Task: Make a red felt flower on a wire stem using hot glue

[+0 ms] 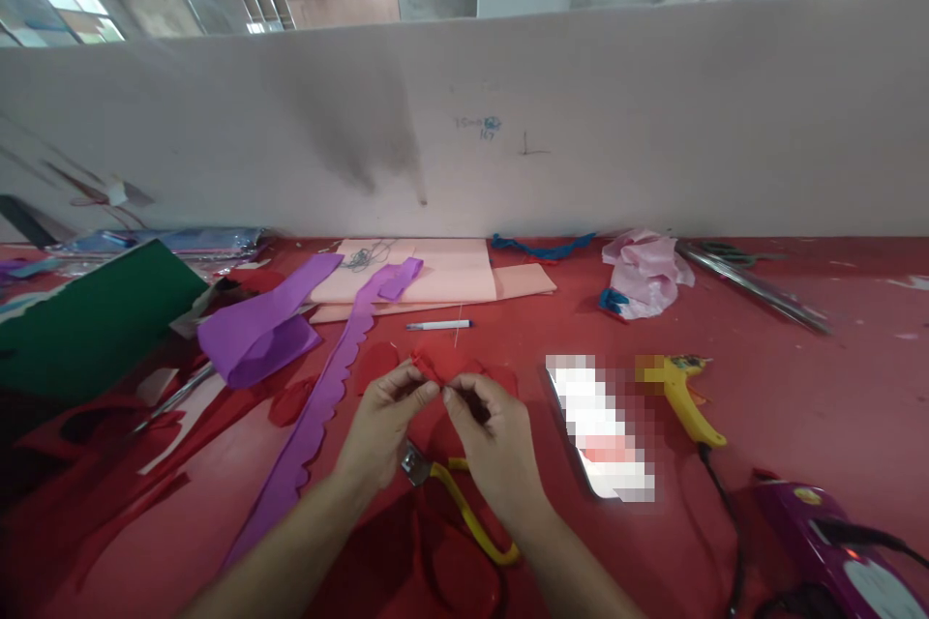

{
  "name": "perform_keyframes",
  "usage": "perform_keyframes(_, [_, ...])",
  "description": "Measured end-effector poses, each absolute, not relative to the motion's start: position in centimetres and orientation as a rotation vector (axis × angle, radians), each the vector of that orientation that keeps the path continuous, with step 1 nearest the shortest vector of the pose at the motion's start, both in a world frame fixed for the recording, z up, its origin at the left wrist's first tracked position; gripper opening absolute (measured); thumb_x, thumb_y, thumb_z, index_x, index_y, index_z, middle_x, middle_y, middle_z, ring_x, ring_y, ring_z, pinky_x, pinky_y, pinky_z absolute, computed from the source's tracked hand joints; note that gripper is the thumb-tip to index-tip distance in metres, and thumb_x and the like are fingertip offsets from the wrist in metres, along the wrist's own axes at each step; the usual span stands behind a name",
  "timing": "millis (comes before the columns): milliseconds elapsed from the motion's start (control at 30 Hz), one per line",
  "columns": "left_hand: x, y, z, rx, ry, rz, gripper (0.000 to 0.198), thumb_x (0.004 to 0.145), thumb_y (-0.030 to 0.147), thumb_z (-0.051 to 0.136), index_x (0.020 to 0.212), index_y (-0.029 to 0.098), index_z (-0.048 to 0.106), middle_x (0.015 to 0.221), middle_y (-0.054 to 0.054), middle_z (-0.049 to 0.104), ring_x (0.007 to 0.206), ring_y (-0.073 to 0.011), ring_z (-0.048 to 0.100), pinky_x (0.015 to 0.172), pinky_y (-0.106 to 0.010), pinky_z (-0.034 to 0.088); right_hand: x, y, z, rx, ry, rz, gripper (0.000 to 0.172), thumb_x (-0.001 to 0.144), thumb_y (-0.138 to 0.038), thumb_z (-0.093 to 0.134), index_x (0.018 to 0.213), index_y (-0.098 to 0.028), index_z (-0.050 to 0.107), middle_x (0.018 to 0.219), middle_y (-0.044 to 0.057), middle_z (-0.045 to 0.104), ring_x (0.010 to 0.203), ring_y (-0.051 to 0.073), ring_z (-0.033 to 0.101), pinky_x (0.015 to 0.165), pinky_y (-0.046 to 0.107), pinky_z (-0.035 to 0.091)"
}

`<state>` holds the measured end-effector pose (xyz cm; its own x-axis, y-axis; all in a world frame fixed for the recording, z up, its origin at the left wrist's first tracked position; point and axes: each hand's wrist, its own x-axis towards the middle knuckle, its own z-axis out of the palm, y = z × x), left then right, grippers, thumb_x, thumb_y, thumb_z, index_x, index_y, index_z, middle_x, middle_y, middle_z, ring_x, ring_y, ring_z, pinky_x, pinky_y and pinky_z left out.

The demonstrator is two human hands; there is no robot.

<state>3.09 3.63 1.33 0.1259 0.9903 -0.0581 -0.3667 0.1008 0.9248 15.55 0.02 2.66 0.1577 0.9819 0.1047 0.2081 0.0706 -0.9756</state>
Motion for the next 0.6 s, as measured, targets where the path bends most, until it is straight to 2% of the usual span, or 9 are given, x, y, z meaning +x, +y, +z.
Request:
perform_keyframes(167, [3.17,3.57,1.36,1.014,0.805,1.218,0.008,0.067,0.022,0.071,0.074,0.018,0.07,0.08,-0.001,0.061,0.08,-0.0147,0.055,0.08,-0.028,0.042,15.78,0.2,2.32,-1.339,-1.213,1.071,0.017,0.082,-0.034,0.057,0.077,-0.019,0.063,0.075,0.001,0.064,0.072,0.017,0.057,0.067,0.028,0.044])
perform_keyframes(300, [3.26,3.63,1.01,0.955,0.767,1.193,0.008,0.067,0.022,0.071,0.073,0.018,0.069,0.078,-0.001,0.062,0.077,-0.0149,0.055,0.079,-0.029,0.042,15.71,0.06,2.03,-1.275,-1.172,1.144,0.014,0.082,-0.033,0.057,0.079,-0.02,0.06,0.077,0.001,0.063,0.077,0.018,0.059,0.071,0.029,0.045])
perform_keyframes(367, [3.23,3.65,0.86,0.939,0.774,1.19,0.006,0.067,0.021,0.071,0.067,0.017,0.068,0.076,-0.001,0.061,0.076,-0.0144,0.054,0.078,-0.028,0.042,15.57,-0.08,2.26,-1.222,-1.152,1.14,0.012,0.082,-0.032,0.058,0.086,-0.021,0.059,0.082,0.001,0.063,0.08,0.018,0.059,0.072,0.029,0.046])
perform_keyframes(467, [3.19,3.59,0.85,0.921,0.8,1.175,0.007,0.066,0.02,0.072,0.065,0.016,0.067,0.075,-0.001,0.06,0.075,-0.0138,0.054,0.076,-0.027,0.042,15.34,-0.19,2.74,-1.152,-1.109,1.098,0.023,0.079,-0.032,0.062,0.101,-0.024,0.057,0.1,0.004,0.063,0.089,0.019,0.059,0.076,0.029,0.047])
perform_keyframes(533, [3.21,3.51,0.93,0.891,0.81,1.153,0.008,0.065,0.021,0.073,0.065,0.015,0.067,0.072,0.0,0.06,0.072,-0.0134,0.054,0.074,-0.027,0.042,15.26,-0.13,2.86,-1.157,-1.092,1.088,0.023,0.08,-0.034,0.061,0.1,-0.023,0.059,0.098,0.004,0.063,0.085,0.018,0.059,0.073,0.028,0.048])
perform_keyframes(600, [3.29,3.44,1.03,0.851,0.821,1.133,0.009,0.064,0.021,0.073,0.065,0.015,0.067,0.067,0.0,0.06,0.068,-0.0126,0.054,0.072,-0.026,0.043,15.25,-0.01,2.77,-1.196,-1.067,1.088,0.017,0.082,-0.036,0.059,0.092,-0.021,0.061,0.087,0.003,0.064,0.074,0.016,0.058,0.067,0.027,0.048])
